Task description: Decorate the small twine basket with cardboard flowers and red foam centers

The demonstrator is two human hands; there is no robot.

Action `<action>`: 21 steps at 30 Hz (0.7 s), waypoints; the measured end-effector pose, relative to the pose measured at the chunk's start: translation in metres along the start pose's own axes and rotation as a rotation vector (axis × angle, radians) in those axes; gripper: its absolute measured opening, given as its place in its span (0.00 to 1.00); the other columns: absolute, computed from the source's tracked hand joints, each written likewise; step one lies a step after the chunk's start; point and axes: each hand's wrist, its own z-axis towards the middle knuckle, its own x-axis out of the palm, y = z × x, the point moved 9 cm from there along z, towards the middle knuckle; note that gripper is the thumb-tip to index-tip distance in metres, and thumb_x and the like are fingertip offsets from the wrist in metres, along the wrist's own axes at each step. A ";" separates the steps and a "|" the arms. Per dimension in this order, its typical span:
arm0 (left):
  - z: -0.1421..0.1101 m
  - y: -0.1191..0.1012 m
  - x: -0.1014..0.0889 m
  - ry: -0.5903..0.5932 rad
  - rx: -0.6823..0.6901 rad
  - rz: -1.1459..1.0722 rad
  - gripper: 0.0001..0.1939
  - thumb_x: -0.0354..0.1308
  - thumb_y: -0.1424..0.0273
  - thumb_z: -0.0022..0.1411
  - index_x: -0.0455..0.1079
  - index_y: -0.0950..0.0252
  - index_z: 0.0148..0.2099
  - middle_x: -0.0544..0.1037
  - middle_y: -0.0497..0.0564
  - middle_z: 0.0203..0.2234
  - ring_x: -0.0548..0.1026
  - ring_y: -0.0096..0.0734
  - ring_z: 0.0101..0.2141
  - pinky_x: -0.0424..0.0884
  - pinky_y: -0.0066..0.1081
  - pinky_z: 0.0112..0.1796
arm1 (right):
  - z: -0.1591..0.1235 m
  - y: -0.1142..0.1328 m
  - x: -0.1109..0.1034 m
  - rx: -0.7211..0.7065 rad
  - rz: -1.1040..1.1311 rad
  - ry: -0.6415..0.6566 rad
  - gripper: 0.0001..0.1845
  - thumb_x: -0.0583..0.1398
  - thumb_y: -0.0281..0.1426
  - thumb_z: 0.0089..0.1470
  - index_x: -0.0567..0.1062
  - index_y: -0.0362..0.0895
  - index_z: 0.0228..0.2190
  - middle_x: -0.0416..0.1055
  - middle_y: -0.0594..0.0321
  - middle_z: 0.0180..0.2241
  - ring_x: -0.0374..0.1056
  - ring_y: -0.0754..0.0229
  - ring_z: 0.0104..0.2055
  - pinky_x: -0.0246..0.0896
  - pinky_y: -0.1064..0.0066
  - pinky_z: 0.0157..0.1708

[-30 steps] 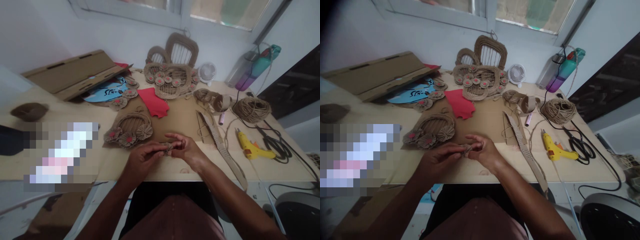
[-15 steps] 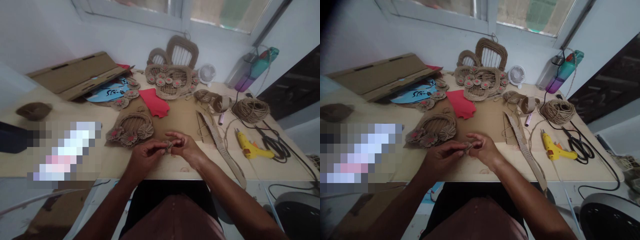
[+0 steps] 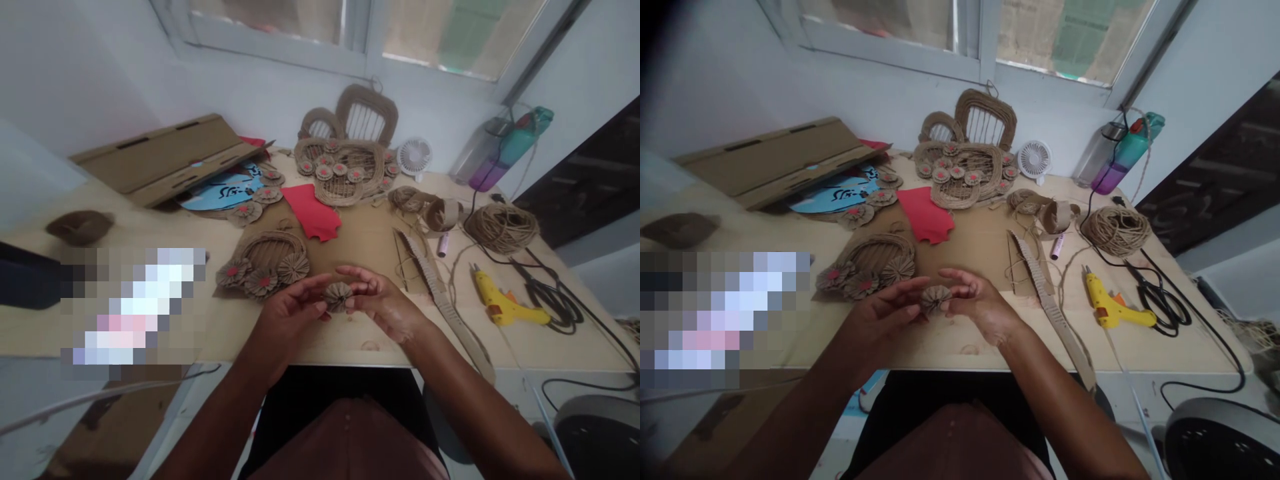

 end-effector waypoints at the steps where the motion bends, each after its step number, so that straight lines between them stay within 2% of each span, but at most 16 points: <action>1: 0.000 0.000 0.000 -0.004 0.004 0.011 0.15 0.65 0.71 0.48 0.78 0.60 0.42 0.81 0.49 0.32 0.75 0.30 0.29 0.73 0.31 0.32 | 0.000 0.000 0.000 -0.003 0.004 -0.001 0.29 0.67 0.19 0.36 0.76 0.46 0.43 0.73 0.72 0.25 0.65 0.68 0.24 0.60 0.73 0.29; 6: 0.000 -0.001 -0.003 -0.043 -0.006 0.026 0.11 0.64 0.71 0.49 0.78 0.61 0.38 0.81 0.48 0.29 0.75 0.29 0.29 0.72 0.30 0.33 | 0.002 -0.004 -0.001 -0.015 -0.002 -0.016 0.29 0.67 0.18 0.35 0.76 0.46 0.43 0.72 0.73 0.25 0.65 0.69 0.25 0.59 0.74 0.30; 14: 0.003 0.001 -0.001 -0.044 -0.006 0.064 0.15 0.70 0.72 0.42 0.78 0.61 0.37 0.80 0.46 0.27 0.75 0.28 0.29 0.71 0.27 0.33 | 0.004 -0.006 -0.002 -0.026 -0.044 -0.037 0.30 0.67 0.18 0.35 0.76 0.47 0.44 0.73 0.73 0.24 0.65 0.68 0.24 0.59 0.74 0.29; 19: 0.006 0.003 0.002 -0.019 0.024 0.074 0.12 0.69 0.73 0.44 0.78 0.60 0.35 0.79 0.45 0.24 0.74 0.27 0.26 0.69 0.26 0.29 | 0.004 -0.006 -0.003 -0.027 -0.062 -0.052 0.29 0.67 0.19 0.35 0.76 0.46 0.43 0.72 0.74 0.22 0.65 0.69 0.23 0.58 0.74 0.29; 21: 0.007 0.001 0.003 -0.005 0.083 0.123 0.10 0.67 0.73 0.46 0.78 0.60 0.34 0.80 0.46 0.25 0.75 0.29 0.26 0.70 0.28 0.30 | 0.004 -0.006 -0.003 -0.028 -0.067 -0.057 0.29 0.67 0.19 0.34 0.76 0.46 0.43 0.72 0.74 0.22 0.66 0.68 0.23 0.58 0.74 0.29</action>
